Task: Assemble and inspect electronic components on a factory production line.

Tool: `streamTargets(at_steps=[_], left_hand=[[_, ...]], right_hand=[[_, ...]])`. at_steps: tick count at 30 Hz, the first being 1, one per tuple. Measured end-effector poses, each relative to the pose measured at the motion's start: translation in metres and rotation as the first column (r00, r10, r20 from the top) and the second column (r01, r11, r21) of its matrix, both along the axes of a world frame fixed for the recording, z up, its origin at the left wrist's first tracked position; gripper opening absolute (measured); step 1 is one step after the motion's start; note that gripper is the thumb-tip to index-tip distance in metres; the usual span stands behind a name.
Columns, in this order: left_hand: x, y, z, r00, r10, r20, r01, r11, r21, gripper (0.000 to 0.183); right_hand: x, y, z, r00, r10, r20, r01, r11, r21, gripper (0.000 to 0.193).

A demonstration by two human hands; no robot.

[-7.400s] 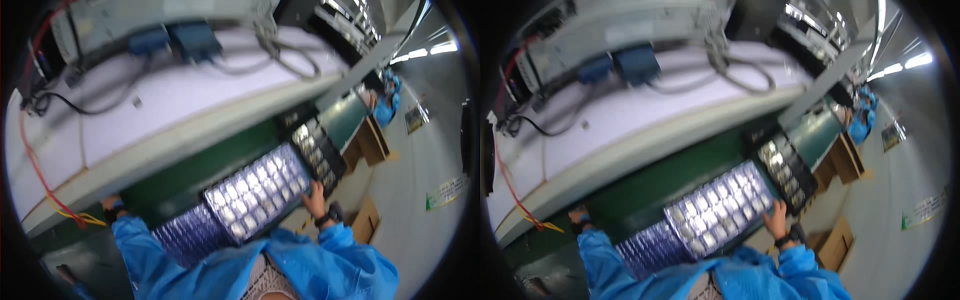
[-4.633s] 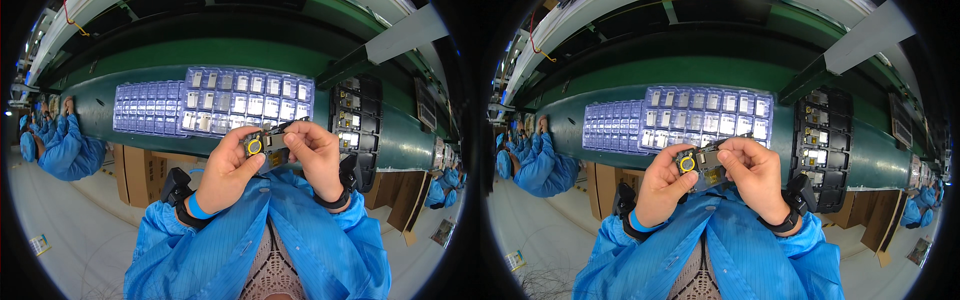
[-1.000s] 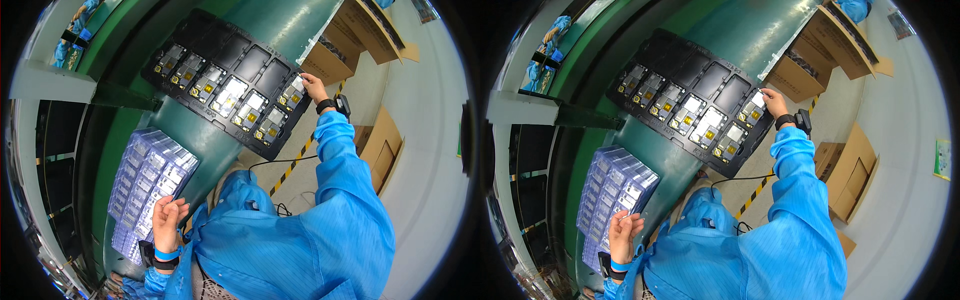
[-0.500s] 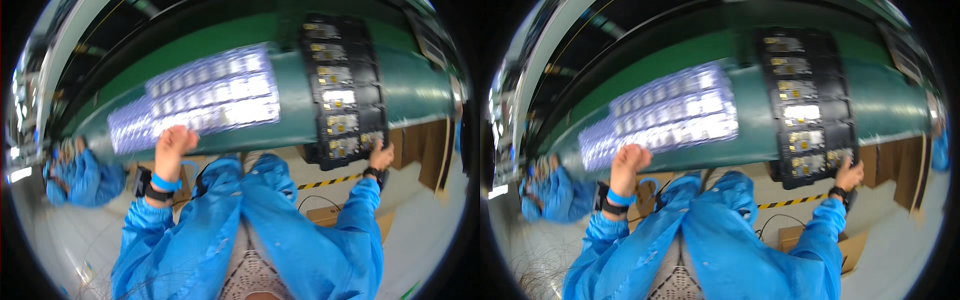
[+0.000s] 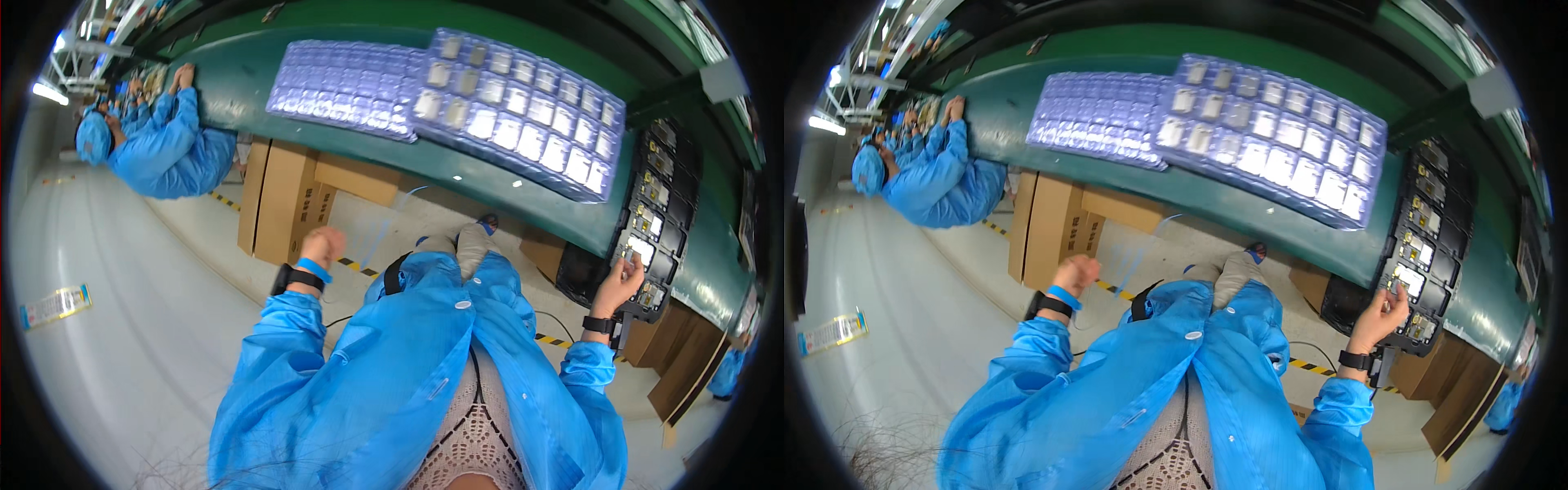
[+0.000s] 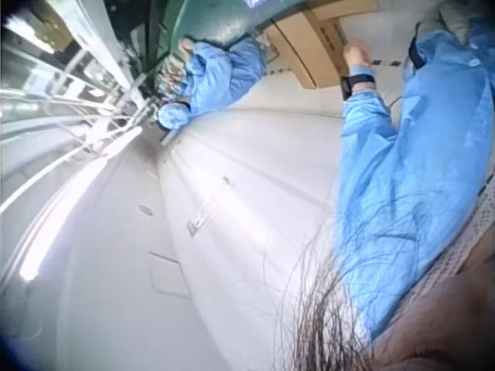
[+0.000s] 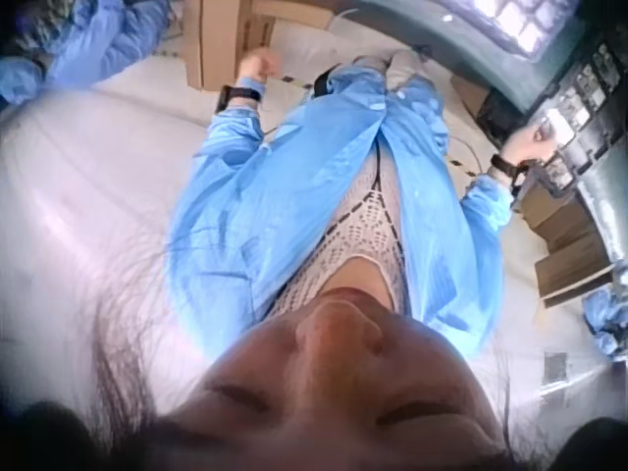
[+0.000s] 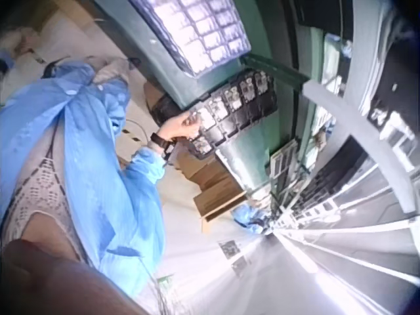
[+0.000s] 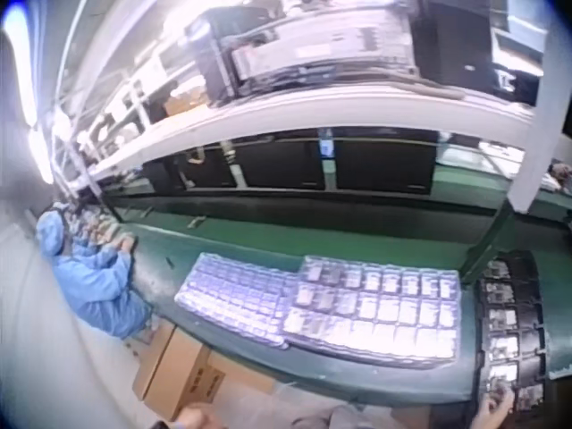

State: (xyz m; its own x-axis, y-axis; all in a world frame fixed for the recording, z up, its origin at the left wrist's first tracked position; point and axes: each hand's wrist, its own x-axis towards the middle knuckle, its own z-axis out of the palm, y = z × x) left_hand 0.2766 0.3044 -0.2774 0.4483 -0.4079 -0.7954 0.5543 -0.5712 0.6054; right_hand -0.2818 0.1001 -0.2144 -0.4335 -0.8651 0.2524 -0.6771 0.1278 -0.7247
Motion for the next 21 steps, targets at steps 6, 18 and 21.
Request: streamTargets(at_steps=[6,18,21], left_hand=[[-0.049,0.081,-0.016,0.995,0.047,-0.087,-0.021,0.961,0.275,0.018],[-0.047,0.187,-0.079,0.953,0.269,-0.138,-0.236,0.948,0.213,0.028],[-0.061,0.199,-0.081,0.932,0.331,-0.150,-0.289,0.925,0.247,0.028]], right_hand=[[0.095,0.063,-0.031,0.881,0.413,0.230,-0.464,0.849,0.254,0.028],[0.137,0.089,-0.068,0.739,0.510,0.441,-0.624,0.270,0.733,0.015],[0.127,0.079,-0.077,0.759,0.484,0.436,-0.585,0.211,0.783,0.015]])
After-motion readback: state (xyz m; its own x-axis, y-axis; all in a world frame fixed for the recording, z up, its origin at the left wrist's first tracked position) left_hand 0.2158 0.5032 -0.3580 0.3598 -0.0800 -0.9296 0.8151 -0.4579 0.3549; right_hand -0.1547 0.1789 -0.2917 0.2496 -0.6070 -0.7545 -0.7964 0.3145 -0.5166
